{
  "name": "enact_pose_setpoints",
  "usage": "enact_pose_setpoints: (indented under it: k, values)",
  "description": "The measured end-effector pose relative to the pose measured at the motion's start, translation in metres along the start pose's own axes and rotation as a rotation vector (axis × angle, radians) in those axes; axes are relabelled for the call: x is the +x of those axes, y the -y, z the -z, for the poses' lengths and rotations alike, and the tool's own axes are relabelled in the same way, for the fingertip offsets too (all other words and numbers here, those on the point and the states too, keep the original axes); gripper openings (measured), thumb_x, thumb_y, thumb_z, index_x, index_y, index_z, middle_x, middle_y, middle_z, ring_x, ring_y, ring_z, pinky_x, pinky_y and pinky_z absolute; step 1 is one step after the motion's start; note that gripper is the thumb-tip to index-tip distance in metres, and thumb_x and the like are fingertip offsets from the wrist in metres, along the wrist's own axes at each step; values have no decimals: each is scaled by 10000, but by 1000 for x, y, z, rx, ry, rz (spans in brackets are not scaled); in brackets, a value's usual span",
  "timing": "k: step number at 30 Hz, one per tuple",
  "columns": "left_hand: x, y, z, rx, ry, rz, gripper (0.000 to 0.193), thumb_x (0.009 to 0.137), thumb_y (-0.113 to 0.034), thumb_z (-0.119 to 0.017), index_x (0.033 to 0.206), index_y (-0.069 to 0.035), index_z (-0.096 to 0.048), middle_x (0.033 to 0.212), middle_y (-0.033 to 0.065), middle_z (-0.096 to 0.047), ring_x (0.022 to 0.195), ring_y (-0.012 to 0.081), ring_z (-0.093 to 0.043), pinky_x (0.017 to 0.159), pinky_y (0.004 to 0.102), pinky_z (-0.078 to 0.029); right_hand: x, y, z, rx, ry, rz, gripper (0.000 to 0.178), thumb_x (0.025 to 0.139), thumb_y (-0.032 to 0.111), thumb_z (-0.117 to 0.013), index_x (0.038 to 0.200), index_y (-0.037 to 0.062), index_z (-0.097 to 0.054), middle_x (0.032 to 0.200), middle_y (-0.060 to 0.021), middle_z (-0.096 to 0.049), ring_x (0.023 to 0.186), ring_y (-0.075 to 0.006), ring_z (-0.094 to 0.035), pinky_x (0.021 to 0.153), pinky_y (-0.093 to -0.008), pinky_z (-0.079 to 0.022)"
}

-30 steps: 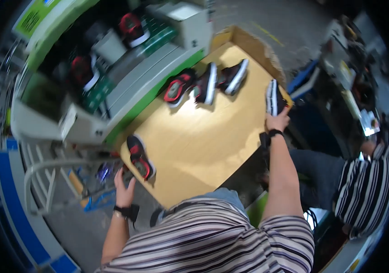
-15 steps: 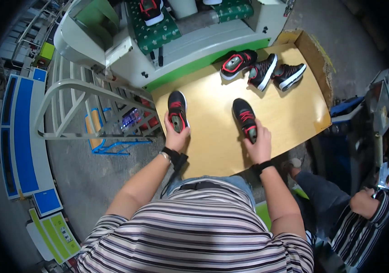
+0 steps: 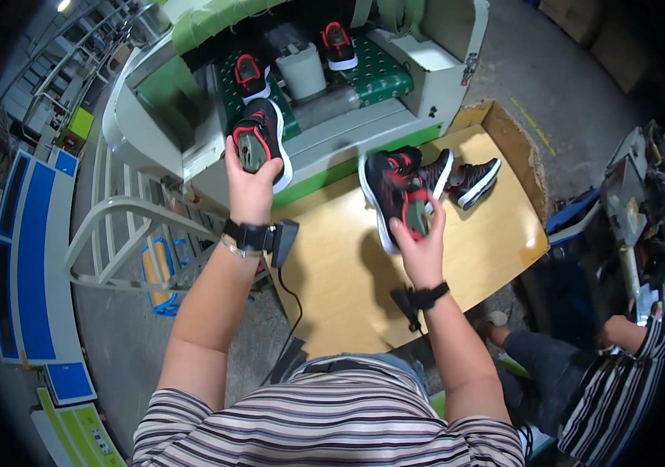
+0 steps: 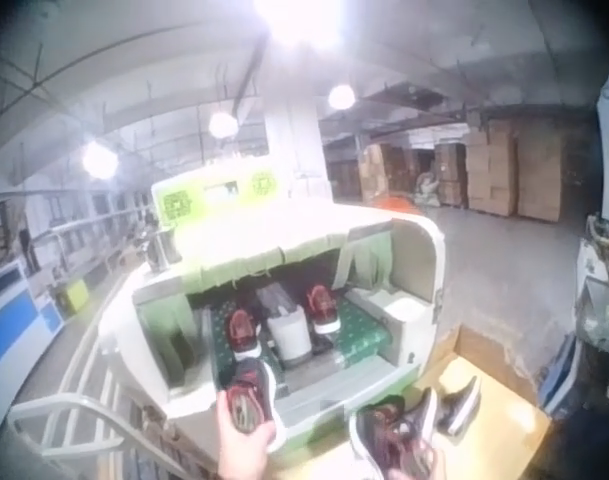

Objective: Operating an industrial machine to heat or set shoe components and organizing them on a table.

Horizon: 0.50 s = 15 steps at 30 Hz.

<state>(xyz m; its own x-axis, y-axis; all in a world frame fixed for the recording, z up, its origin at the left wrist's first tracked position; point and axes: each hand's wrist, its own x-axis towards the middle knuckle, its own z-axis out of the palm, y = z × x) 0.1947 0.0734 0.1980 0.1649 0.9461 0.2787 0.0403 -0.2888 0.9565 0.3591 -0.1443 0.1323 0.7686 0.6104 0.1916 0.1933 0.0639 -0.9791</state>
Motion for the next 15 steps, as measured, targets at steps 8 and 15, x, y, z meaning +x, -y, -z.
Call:
enact_pose_setpoints:
  k: [8,15]
  values:
    - [53,39,-34,325,-97,-233,934,736,-107,-746,1486,58,-215,1462,246,-290,1356,372,-347,1140,399,-296,205,21,-85,-442,-37,272,782,815,238,-755,1494,209,-367,1256,-206,-578,1136,-385,-583,970,-431,-472]
    - [71,38,-13,284,83,-186,1071,747,-173,-799,1527,48,-99,1488,251,-264,1360,346,-344,1135,368,-288,222,18,-102,-564,-245,374,846,787,278,-771,1511,221,-337,1396,-196,-483,1271,-414,-465,1064,-503,-360]
